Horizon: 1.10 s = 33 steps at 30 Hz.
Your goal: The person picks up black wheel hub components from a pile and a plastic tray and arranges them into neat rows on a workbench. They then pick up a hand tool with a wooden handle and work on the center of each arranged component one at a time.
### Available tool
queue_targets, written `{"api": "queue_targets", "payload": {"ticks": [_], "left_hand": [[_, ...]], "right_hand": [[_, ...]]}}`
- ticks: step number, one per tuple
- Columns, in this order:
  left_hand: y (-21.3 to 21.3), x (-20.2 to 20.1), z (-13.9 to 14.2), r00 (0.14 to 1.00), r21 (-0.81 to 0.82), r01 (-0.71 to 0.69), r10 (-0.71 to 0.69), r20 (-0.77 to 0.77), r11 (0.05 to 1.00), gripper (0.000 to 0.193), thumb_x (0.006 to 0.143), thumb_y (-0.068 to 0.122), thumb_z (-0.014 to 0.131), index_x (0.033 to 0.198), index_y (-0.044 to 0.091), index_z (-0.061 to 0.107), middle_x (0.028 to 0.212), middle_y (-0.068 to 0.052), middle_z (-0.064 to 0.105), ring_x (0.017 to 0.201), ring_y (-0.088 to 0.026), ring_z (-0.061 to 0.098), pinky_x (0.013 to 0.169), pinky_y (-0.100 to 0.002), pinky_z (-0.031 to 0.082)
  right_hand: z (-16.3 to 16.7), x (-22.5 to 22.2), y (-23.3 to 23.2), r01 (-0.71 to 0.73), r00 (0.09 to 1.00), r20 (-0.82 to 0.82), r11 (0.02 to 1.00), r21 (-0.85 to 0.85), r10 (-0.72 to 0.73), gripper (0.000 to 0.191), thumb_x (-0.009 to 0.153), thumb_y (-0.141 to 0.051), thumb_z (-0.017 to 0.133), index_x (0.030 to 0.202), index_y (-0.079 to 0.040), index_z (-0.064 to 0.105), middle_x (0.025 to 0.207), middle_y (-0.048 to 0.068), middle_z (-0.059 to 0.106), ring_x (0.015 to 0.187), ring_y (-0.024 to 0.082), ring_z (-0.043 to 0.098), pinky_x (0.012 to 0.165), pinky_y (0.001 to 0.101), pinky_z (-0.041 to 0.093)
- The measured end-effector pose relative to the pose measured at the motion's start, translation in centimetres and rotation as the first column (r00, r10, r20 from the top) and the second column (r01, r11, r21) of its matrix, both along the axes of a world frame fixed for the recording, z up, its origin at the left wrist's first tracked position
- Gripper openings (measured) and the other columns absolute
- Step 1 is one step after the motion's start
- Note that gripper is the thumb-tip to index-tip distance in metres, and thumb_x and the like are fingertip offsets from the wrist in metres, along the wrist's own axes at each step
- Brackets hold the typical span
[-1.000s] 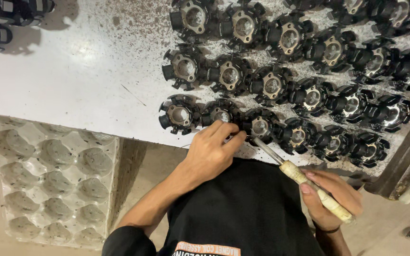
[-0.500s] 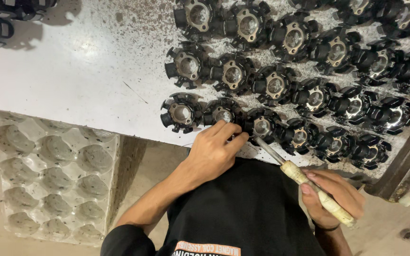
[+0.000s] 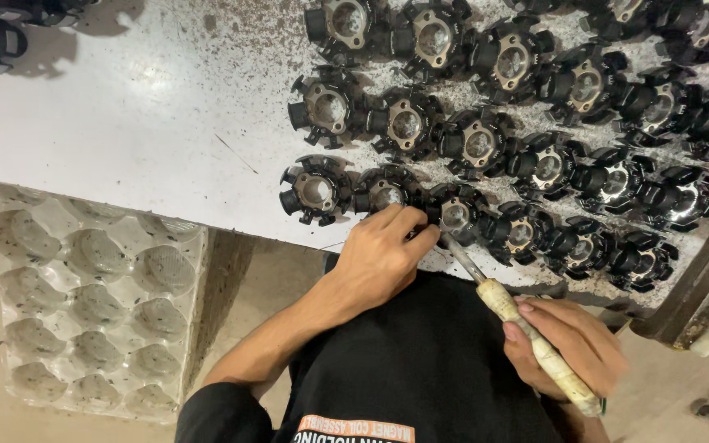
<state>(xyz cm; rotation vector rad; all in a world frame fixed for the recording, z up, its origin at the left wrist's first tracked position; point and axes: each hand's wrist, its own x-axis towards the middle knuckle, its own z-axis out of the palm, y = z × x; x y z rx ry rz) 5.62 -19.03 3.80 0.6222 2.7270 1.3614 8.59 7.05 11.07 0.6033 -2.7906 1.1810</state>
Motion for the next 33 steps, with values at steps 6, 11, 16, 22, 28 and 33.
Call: {"api": "queue_targets", "payload": {"ticks": [6,11,16,22,28,33], "left_hand": [[0.4,-0.5,0.2,1.000,0.015,-0.008,0.008,-0.010,1.000,0.043,0.070,-0.002,0.071,0.113,0.003,0.068,0.106,-0.011,0.065,0.095,-0.030,0.064,0.075,-0.041,0.055],[-2.2,-0.6,2.8,0.993,-0.001,-0.069,0.069,-0.100,0.998,0.037,0.076,-0.005,0.071,0.113,0.002,0.070,0.101,-0.010,0.065,0.087,-0.025,0.063,0.069,-0.039,0.053],[-6.1,0.3,3.5,0.921,-0.025,-0.317,0.302,-0.245,0.948,0.032,0.081,-0.012,0.072,0.111,0.001,0.071,0.103,-0.007,0.066,0.082,-0.023,0.060,0.067,-0.036,0.050],[-6.6,2.0,2.2,0.894,-0.076,-0.441,0.431,-0.121,0.894,0.047,0.072,-0.013,0.066,0.113,0.007,0.075,0.101,-0.009,0.061,0.083,-0.023,0.062,0.068,-0.035,0.052],[-6.4,2.1,1.7,0.904,-0.045,-0.413,0.403,-0.144,0.910,0.042,0.069,-0.010,0.068,0.108,0.005,0.074,0.100,-0.007,0.063,0.083,-0.024,0.061,0.068,-0.037,0.052],[-6.2,2.7,0.3,0.931,-0.023,-0.347,0.341,-0.128,0.938,0.040,0.070,-0.009,0.067,0.107,0.004,0.073,0.103,-0.007,0.063,0.086,-0.025,0.062,0.068,-0.038,0.051]], "right_hand": [[-1.0,1.0,1.1,0.019,1.000,0.018,0.999,-0.041,-0.018,0.024,0.083,-0.007,0.081,0.098,0.008,0.069,0.091,0.021,0.072,0.081,0.025,0.075,0.068,0.0323,0.061],[-2.4,0.5,3.1,0.186,0.982,0.119,0.895,-0.405,-0.150,0.020,0.095,-0.012,0.077,0.107,0.003,0.071,0.096,0.017,0.076,0.078,0.020,0.078,0.065,0.0257,0.061],[-2.7,-0.1,1.5,0.443,0.865,0.491,0.622,-0.646,-0.106,0.023,0.097,-0.009,0.074,0.115,0.004,0.072,0.115,0.020,0.073,0.096,0.027,0.076,0.084,0.0328,0.065],[-2.2,0.0,-2.0,0.057,0.966,0.257,0.974,-0.218,0.001,0.026,0.084,-0.003,0.076,0.105,0.009,0.068,0.108,0.026,0.072,0.100,0.031,0.075,0.087,0.0326,0.060],[-2.5,-0.4,-3.4,-0.024,0.979,0.192,0.980,-0.200,0.064,0.025,0.083,-0.003,0.077,0.103,0.009,0.069,0.104,0.026,0.072,0.097,0.031,0.076,0.083,0.0325,0.061],[-1.7,-1.1,-4.3,-0.047,0.979,0.189,0.989,-0.137,0.073,0.026,0.082,-0.003,0.077,0.103,0.010,0.069,0.101,0.025,0.073,0.095,0.031,0.076,0.081,0.0327,0.061]]}}
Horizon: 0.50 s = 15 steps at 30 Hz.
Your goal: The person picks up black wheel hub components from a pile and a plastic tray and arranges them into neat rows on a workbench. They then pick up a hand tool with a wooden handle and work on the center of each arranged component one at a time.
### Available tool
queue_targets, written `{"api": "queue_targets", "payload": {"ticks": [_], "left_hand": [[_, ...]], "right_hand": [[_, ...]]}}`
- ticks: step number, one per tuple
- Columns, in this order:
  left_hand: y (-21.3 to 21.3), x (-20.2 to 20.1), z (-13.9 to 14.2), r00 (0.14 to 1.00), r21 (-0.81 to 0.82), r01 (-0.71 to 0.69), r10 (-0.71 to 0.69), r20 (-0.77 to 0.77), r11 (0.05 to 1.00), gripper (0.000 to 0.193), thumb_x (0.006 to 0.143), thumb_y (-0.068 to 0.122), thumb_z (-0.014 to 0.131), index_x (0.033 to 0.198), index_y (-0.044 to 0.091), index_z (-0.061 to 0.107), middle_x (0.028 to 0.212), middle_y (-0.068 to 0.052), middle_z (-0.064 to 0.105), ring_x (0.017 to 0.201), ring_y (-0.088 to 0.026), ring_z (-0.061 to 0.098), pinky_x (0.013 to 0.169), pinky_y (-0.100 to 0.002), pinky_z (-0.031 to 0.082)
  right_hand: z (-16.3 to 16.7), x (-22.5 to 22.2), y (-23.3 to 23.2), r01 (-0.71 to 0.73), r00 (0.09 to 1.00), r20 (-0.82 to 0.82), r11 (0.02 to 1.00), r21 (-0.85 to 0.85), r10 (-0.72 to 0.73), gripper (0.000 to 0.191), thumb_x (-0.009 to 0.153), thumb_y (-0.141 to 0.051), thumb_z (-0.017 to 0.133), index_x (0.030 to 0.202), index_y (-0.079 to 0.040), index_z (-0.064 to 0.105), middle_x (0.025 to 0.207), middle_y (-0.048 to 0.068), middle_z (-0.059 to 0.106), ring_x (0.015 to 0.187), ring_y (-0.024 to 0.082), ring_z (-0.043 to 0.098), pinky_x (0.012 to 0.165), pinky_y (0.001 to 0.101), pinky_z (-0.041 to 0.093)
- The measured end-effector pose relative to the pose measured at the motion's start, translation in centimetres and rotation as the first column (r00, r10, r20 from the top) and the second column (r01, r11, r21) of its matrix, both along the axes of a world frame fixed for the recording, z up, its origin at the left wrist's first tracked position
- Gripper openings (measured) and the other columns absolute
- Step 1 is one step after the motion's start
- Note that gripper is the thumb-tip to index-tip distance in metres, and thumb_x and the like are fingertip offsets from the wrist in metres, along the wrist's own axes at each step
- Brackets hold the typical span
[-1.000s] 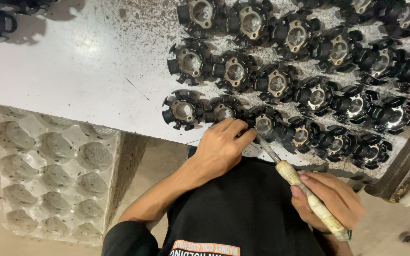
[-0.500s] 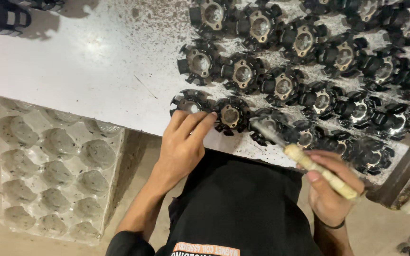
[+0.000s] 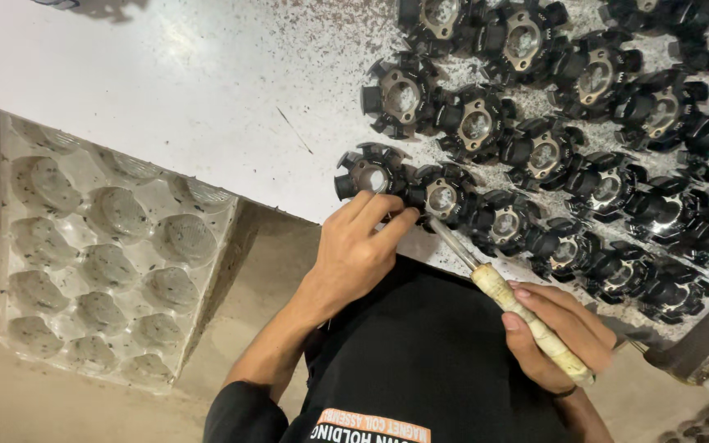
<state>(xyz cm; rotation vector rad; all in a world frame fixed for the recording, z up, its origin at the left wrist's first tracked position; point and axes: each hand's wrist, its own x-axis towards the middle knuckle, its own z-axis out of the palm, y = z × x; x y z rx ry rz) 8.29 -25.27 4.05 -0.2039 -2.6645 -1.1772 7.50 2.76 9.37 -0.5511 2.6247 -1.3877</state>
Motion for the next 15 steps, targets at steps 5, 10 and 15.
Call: {"api": "queue_targets", "payload": {"ticks": [5,10,15], "left_hand": [[-0.4,0.0,0.1,0.998,0.000,0.064,-0.064,0.027,0.998,0.042,0.069,-0.008,0.067,0.110,0.001,0.072,0.106,-0.009,0.064,0.089,-0.025,0.062,0.068,-0.038,0.051],[-0.4,-0.4,0.7,0.997,0.025,0.078,-0.078,0.018,0.997,0.039,0.072,-0.005,0.070,0.110,0.000,0.072,0.107,-0.010,0.063,0.091,-0.026,0.061,0.069,-0.038,0.052],[0.9,1.8,-3.6,0.999,0.002,0.044,-0.044,0.023,0.999,0.036,0.073,-0.007,0.068,0.107,0.002,0.072,0.107,-0.009,0.064,0.091,-0.026,0.062,0.071,-0.038,0.053]], "right_hand": [[1.3,-1.0,-1.1,-0.117,0.986,-0.107,0.990,0.073,0.125,0.027,0.081,-0.006,0.079,0.100,0.010,0.069,0.096,0.024,0.073,0.089,0.032,0.076,0.078,0.0370,0.063],[1.9,-2.0,-2.1,-0.165,0.966,-0.183,0.982,0.096,0.181,0.027,0.081,-0.008,0.081,0.100,0.009,0.069,0.093,0.021,0.072,0.087,0.031,0.076,0.077,0.0382,0.063],[2.1,-1.9,-2.4,-0.165,0.960,-0.209,0.979,0.123,0.188,0.027,0.079,-0.007,0.082,0.099,0.008,0.071,0.089,0.021,0.073,0.081,0.029,0.075,0.071,0.0365,0.062]]}}
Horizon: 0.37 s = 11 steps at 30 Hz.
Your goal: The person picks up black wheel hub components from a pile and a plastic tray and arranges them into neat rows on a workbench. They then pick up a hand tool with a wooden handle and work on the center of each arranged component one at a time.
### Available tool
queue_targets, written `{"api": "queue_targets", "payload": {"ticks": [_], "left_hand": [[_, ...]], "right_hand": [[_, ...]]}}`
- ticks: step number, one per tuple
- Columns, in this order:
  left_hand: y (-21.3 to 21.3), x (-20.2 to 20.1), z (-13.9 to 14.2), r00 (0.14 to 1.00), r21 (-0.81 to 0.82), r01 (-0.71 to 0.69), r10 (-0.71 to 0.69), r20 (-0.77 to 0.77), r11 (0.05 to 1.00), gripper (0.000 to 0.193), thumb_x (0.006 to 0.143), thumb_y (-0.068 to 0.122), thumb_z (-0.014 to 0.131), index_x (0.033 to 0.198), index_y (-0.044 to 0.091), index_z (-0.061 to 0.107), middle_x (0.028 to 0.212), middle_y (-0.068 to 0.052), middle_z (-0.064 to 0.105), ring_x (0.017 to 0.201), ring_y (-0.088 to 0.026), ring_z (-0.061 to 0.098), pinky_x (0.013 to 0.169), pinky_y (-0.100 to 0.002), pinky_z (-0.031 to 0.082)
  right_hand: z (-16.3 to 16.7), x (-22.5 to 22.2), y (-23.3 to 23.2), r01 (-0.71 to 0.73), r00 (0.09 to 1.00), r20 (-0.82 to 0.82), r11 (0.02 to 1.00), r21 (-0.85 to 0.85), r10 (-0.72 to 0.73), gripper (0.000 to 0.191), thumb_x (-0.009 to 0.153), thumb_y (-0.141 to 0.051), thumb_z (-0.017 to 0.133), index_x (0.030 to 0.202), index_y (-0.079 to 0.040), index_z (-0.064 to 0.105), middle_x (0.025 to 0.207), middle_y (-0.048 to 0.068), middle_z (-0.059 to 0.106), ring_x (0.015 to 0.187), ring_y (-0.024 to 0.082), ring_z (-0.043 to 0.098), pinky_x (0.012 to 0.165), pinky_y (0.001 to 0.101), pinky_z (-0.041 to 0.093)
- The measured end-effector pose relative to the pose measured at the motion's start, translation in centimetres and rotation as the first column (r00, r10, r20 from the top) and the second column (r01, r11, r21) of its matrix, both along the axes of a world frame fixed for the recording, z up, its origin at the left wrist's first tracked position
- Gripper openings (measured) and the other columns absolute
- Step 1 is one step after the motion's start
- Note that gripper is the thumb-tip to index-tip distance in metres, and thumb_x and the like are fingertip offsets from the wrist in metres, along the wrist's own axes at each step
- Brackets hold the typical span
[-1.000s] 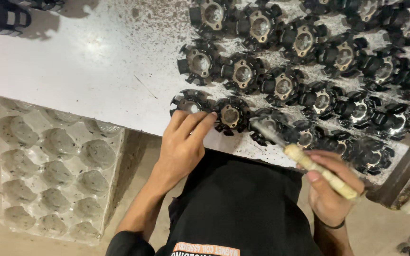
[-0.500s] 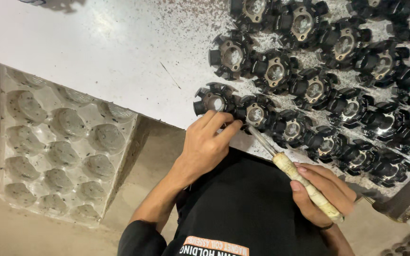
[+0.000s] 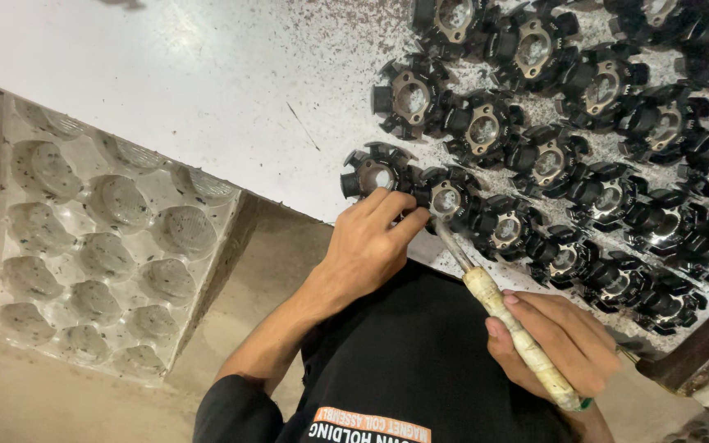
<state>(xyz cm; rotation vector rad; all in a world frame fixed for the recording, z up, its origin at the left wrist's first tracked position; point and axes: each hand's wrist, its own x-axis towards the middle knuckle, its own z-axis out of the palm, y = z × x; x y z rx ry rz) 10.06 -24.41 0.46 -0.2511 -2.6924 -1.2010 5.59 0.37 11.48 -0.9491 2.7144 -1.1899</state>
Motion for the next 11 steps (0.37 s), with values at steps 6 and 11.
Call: {"api": "queue_targets", "payload": {"ticks": [6,11], "left_hand": [[-2.2,-4.3,9.0,0.997,-0.022,-0.002,0.000,-0.071,1.000,0.035,0.075,-0.008,0.070,0.109,-0.003,0.070,0.099,-0.011,0.063,0.080,-0.026,0.062,0.065,-0.037,0.052],[-5.1,-3.1,21.2,0.976,0.174,-0.061,0.095,-0.197,0.983,0.028,0.090,0.005,0.080,0.110,0.009,0.062,0.090,0.001,0.068,0.076,-0.018,0.070,0.080,-0.034,0.058]], "right_hand": [[-0.7,0.9,2.4,0.211,0.964,0.183,0.974,-0.083,-0.194,0.025,0.087,-0.007,0.081,0.105,0.006,0.072,0.099,0.019,0.075,0.080,0.024,0.077,0.067,0.0294,0.062],[-2.9,1.4,4.4,0.462,0.866,0.400,0.785,-0.413,-0.300,0.020,0.102,-0.008,0.073,0.113,0.008,0.069,0.100,0.020,0.071,0.081,0.024,0.074,0.075,0.0301,0.064]]}}
